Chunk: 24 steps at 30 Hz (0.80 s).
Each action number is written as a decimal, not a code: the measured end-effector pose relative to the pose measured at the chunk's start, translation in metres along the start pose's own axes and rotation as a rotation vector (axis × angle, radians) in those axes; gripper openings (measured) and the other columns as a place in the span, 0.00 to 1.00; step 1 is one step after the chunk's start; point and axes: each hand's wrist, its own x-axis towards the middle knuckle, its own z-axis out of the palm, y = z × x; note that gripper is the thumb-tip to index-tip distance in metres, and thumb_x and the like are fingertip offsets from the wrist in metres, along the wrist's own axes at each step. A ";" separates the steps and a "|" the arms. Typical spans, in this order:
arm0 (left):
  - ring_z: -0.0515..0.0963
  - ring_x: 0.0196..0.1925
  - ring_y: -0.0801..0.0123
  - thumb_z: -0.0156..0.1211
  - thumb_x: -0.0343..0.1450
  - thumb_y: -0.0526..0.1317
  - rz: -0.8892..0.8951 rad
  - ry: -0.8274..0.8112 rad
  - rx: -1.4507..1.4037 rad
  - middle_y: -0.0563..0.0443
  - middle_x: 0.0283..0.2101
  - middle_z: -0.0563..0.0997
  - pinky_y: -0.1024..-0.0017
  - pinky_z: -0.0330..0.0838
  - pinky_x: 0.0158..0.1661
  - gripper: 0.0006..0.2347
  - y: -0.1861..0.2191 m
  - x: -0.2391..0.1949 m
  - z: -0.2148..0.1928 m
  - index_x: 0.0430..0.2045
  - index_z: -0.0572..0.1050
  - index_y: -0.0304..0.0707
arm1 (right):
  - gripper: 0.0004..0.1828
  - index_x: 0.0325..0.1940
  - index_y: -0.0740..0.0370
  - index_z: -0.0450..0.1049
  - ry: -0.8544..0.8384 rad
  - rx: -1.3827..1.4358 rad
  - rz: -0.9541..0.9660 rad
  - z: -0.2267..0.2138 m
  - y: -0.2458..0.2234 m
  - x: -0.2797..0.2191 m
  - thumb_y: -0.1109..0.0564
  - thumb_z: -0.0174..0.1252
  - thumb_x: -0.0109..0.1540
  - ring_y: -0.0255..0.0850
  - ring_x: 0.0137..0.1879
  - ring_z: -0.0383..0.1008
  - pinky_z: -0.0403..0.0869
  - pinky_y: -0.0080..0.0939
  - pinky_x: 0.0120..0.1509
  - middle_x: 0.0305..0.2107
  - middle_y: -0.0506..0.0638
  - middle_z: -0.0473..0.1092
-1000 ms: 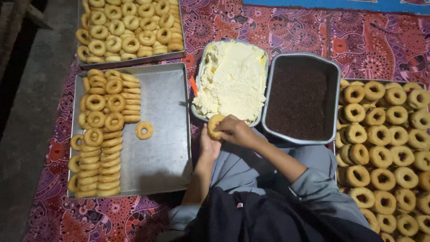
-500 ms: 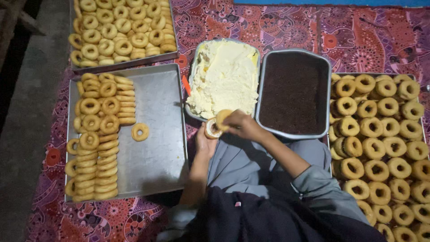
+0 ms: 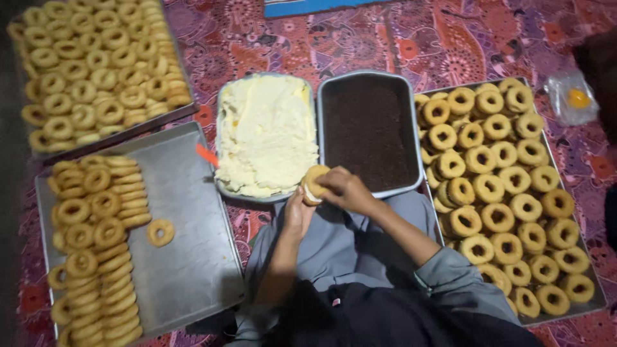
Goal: The person sits on the floor and repeatedly picks up ring-shaped donuts, splits them open, fills them with a white cream from a tray, and places them into a tray of dark crumbs. The filled donuts are then arranged on a metal tray.
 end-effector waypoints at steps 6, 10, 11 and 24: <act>0.72 0.55 0.58 0.52 0.82 0.42 -0.199 -0.013 0.266 0.37 0.55 0.74 0.60 0.64 0.53 0.15 -0.041 0.057 0.026 0.56 0.72 0.25 | 0.17 0.41 0.63 0.82 -0.257 -0.548 0.594 -0.045 0.120 -0.030 0.46 0.64 0.62 0.57 0.46 0.79 0.76 0.52 0.53 0.39 0.62 0.78; 0.80 0.47 0.50 0.64 0.69 0.41 0.304 -0.089 1.499 0.35 0.44 0.80 0.59 0.75 0.49 0.12 -0.064 0.106 0.066 0.33 0.81 0.27 | 0.15 0.42 0.61 0.83 0.019 -0.323 0.494 -0.046 0.172 -0.065 0.51 0.60 0.58 0.55 0.39 0.81 0.78 0.52 0.45 0.35 0.61 0.79; 0.78 0.47 0.46 0.66 0.65 0.40 0.564 -0.154 1.672 0.33 0.45 0.79 0.58 0.74 0.49 0.11 -0.070 0.115 0.074 0.31 0.80 0.27 | 0.15 0.43 0.61 0.83 0.182 -0.110 0.668 -0.048 0.182 -0.070 0.50 0.59 0.59 0.52 0.40 0.80 0.78 0.50 0.45 0.36 0.58 0.79; 0.79 0.57 0.57 0.34 0.79 0.38 -0.314 0.044 0.020 0.40 0.55 0.77 0.58 0.74 0.58 0.16 -0.102 0.135 0.057 0.54 0.70 0.30 | 0.14 0.51 0.61 0.80 0.464 0.103 0.400 -0.067 0.094 -0.056 0.60 0.62 0.60 0.42 0.52 0.75 0.75 0.44 0.59 0.45 0.47 0.77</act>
